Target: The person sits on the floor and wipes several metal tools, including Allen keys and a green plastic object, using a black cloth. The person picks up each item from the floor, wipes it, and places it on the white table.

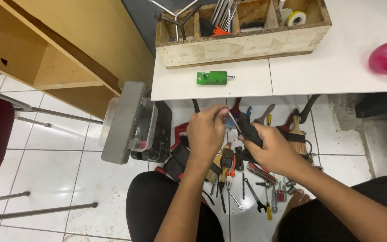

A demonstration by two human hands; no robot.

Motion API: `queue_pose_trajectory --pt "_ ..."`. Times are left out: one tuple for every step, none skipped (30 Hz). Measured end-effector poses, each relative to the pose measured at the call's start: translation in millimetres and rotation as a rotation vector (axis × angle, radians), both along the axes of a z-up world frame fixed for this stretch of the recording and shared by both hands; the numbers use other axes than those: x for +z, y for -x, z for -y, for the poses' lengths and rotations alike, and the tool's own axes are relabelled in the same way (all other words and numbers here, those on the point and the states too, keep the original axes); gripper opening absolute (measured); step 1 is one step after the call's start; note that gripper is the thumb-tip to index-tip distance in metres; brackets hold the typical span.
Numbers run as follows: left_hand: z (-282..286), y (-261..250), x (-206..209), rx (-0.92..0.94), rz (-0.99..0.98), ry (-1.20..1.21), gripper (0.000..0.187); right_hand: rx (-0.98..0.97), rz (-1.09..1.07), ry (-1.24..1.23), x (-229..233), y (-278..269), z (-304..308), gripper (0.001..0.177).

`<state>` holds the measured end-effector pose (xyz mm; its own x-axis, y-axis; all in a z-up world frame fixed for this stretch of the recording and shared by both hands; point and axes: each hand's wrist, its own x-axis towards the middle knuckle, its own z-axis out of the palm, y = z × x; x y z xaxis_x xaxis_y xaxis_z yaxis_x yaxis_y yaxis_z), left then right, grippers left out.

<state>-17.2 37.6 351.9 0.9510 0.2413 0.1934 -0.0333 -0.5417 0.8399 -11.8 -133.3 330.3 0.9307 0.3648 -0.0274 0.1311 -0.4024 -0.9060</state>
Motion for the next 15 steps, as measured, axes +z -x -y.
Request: queue_pose_trajectory --pt "1 0 -2 -0.027 -0.019 -0.009 0.017 -0.007 -0.005 -0.004 -5 0 0 0.020" --pt "4 1 0 -0.027 -0.020 -0.008 0.017 -0.008 -0.006 -0.003 -3 0 -1 0.020" --pt "7 2 1 -0.064 -0.018 0.027 0.018 -0.017 -0.010 -0.008 -1 0 -3 0.020" --pt "10 2 3 -0.102 -0.015 0.063 0.018 -0.027 -0.012 -0.013 1 0 -4 0.020" --pt "9 2 5 -0.104 -0.014 0.064 0.018 -0.028 -0.011 -0.012 3 -1 -4 0.020" --pt "8 3 6 -0.123 -0.011 0.105 0.017 -0.042 -0.022 0.006 6 -2 -5 0.018" --pt "6 3 7 -0.142 -0.009 0.147 0.016 -0.056 -0.033 0.024 8 -3 -6 0.017" --pt "4 3 9 -0.139 -0.009 0.148 0.016 -0.053 -0.034 0.025 14 -2 -6 0.017" --pt "3 4 10 -0.089 0.011 0.159 0.015 -0.044 -0.063 -0.006 20 -1 -6 0.020" --pt "1 3 12 -0.040 0.034 0.170 0.015 -0.037 -0.089 -0.038 27 -1 -6 0.023" --pt "-1 1 11 -0.039 0.038 0.170 0.015 -0.035 -0.086 -0.038 29 0 -6 0.023" --pt "-2 0 10 0.004 0.055 0.168 0.015 -0.032 -0.128 -0.037 31 2 -6 0.023" --pt "-3 0 9 0.047 0.073 0.166 0.015 -0.028 -0.170 -0.035 33 4 -6 0.023" --pt "-2 1 6 0.048 0.072 0.167 0.015 -0.027 -0.170 -0.035 33 4 -7 0.023" --pt "-1 2 3 0.022 0.075 0.186 0.016 -0.029 -0.188 -0.044 32 5 -8 0.023"
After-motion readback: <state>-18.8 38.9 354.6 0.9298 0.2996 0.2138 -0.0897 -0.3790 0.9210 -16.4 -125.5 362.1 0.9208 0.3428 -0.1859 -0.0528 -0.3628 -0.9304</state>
